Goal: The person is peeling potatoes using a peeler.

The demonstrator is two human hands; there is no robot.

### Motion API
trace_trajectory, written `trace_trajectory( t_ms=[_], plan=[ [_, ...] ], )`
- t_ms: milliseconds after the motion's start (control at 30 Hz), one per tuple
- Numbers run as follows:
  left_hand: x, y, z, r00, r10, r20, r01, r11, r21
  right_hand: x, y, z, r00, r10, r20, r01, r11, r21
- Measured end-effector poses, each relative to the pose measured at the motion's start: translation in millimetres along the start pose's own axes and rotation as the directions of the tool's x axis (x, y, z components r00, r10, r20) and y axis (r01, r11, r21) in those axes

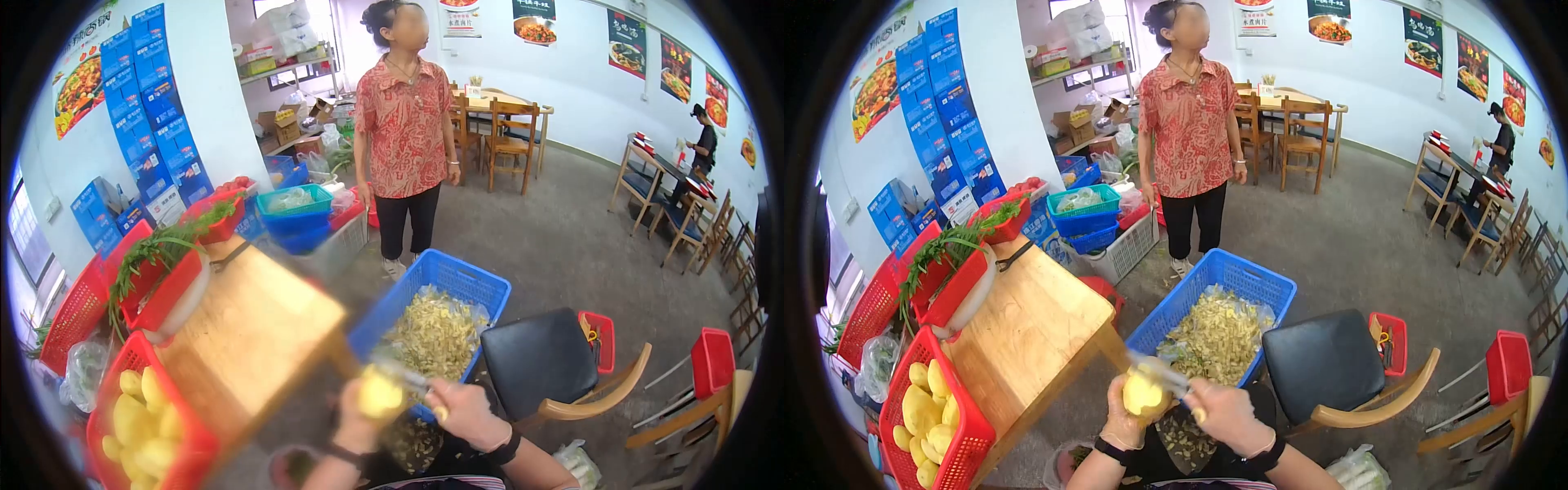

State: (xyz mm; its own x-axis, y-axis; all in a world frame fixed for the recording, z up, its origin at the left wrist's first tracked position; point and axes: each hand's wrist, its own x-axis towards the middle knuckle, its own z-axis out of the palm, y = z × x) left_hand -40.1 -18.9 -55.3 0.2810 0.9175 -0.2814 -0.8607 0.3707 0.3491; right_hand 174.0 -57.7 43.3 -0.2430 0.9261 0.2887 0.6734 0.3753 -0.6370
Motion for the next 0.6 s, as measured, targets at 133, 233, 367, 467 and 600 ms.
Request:
trace_trajectory(
  t_ms=[133, 233, 367, 467, 600],
  plan=[
    [3.5, 5.5, -1.7, 0.971, -0.093, 0.222, 0.088, 0.996, 0.032, 9.7, 62.0, 18.6, 0.947, 0.316, -0.062, -0.322, 0.925, -0.202],
    [-11.9, 5.8, 11.9, 0.959, -0.158, 0.235, 0.186, 0.977, -0.105, 6.2, 34.7, -4.4, 0.960, 0.266, -0.091, -0.275, 0.953, -0.124],
    [-44.6, -8.9, 33.2, 0.996, -0.056, -0.076, 0.078, 0.938, 0.339, -6.2, -6.6, -20.7, 0.996, 0.086, 0.032, -0.085, 0.996, -0.027],
    [-39.4, -8.4, -3.3, 0.997, -0.068, 0.029, 0.057, 0.952, 0.302, -8.4, 12.5, -12.9, 0.986, 0.153, 0.066, -0.139, 0.972, -0.187],
    [-36.6, 10.6, 32.3, 0.985, 0.004, 0.171, -0.079, 0.897, 0.434, -0.4, 24.8, -29.4, 0.975, 0.206, -0.086, -0.218, 0.961, -0.170]
  ],
)
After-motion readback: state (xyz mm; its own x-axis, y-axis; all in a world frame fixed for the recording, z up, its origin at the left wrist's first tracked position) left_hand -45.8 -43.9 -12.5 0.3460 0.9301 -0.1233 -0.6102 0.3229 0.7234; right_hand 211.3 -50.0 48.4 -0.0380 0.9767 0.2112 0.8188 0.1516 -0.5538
